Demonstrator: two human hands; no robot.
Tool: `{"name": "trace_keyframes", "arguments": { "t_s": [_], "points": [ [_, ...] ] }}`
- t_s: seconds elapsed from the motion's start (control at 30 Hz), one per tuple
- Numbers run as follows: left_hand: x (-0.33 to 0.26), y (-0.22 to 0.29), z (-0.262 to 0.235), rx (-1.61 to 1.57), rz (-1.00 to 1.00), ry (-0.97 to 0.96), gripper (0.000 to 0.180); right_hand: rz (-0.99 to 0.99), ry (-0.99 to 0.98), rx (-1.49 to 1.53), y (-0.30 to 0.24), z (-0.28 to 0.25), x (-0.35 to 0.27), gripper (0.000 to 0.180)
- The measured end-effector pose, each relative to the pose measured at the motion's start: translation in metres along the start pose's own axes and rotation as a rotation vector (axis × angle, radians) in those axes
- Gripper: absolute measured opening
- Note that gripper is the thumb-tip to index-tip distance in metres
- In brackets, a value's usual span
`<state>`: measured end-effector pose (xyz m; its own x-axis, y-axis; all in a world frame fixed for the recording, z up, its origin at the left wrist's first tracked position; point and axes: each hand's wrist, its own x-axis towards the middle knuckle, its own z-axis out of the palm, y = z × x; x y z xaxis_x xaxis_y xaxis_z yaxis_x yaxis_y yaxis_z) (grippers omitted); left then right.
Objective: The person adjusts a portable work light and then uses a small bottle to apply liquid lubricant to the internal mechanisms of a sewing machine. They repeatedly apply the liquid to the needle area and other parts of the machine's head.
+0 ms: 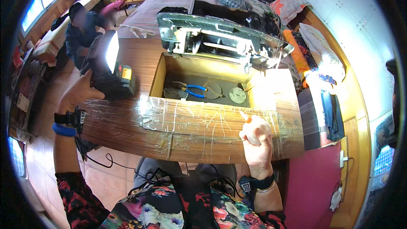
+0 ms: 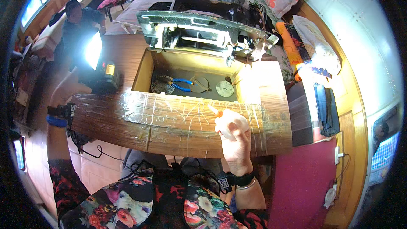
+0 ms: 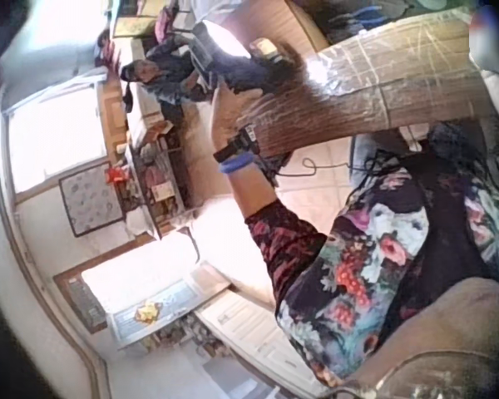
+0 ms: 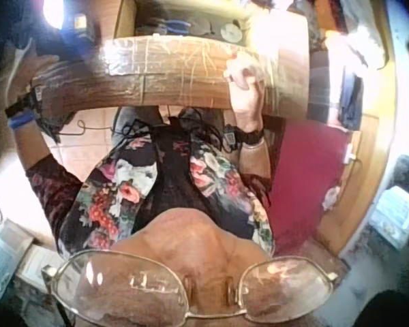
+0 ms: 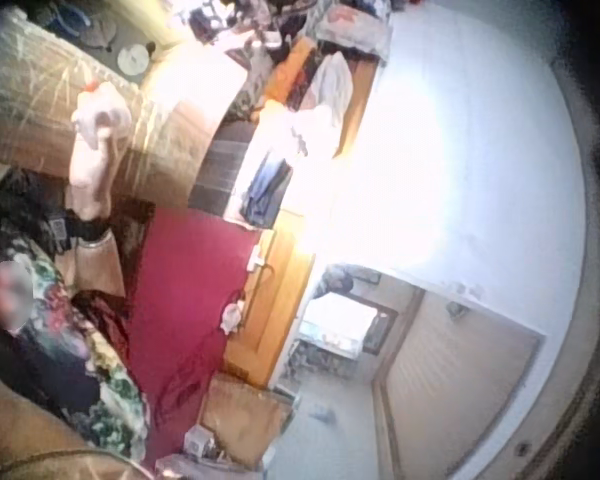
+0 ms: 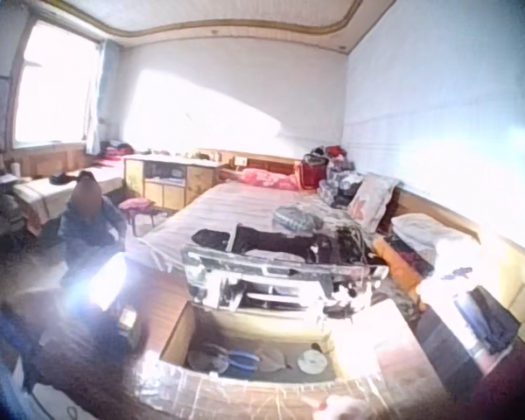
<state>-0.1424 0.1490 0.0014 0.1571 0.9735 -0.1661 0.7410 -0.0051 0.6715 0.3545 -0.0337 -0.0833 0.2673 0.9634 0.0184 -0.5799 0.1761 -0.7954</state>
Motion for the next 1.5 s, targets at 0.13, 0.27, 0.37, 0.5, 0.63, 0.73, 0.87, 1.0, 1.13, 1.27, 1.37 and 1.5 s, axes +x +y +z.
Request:
{"name": "trace_keyframes", "arguments": {
  "t_s": [0.13, 0.27, 0.37, 0.5, 0.63, 0.73, 0.87, 1.0, 1.13, 1.27, 1.37, 1.5],
  "points": [
    [-0.007, -0.014, 0.011, 0.089, 0.083, 0.116, 0.1, -0.014, 0.041, 0.02, 0.0, 0.003, 0.002, 0.054],
    [-0.055, -0.064, 0.041, 0.049, 0.196, 0.316, 0.088, 0.023, 0.003, 0.076, 0.005, -0.003, 0.003, 0.064],
    [-0.077, -0.094, 0.08, -0.486, 0.119, 0.383, 0.063, -0.004, -0.041, 0.154, 0.009, -0.011, 0.006, 0.066],
    [-0.099, -0.069, 0.136, -0.068, 0.309, 0.521, 0.031, 0.026, 0.02, 0.064, 0.008, -0.013, 0.006, 0.067],
    [-0.106, 0.005, 0.17, -0.114, 0.444, 0.545, 0.025, 0.038, 0.015, 0.097, 0.003, -0.004, 0.003, 0.064],
    [-0.091, 0.056, 0.176, -0.102, 0.572, 0.414, 0.026, 0.027, 0.051, 0.133, 0.004, -0.006, 0.005, 0.062],
    [-0.089, 0.093, 0.193, -0.069, 0.586, 0.343, 0.026, 0.031, 0.017, 0.164, 0.007, -0.012, 0.002, 0.06],
    [-0.09, 0.101, 0.206, 0.114, 0.605, 0.3, 0.027, 0.009, -0.029, 0.13, -0.005, -0.011, 0.005, 0.06],
    [-0.086, 0.1, 0.209, 0.123, 0.6, 0.342, 0.024, -0.106, -0.071, 0.091, -0.052, -0.004, 0.027, 0.049],
    [-0.086, 0.102, 0.214, 0.167, 0.582, 0.369, 0.023, -0.39, 0.186, 0.027, -0.102, 0.007, 0.077, 0.034],
    [-0.088, 0.106, 0.216, 0.213, 0.571, 0.39, 0.022, -0.469, 0.069, 0.061, -0.125, -0.001, 0.123, 0.024],
    [-0.088, 0.11, 0.216, 0.246, 0.594, 0.386, 0.02, -0.434, 0.173, -0.06, -0.135, -0.04, 0.179, 0.03]
  ]
}}
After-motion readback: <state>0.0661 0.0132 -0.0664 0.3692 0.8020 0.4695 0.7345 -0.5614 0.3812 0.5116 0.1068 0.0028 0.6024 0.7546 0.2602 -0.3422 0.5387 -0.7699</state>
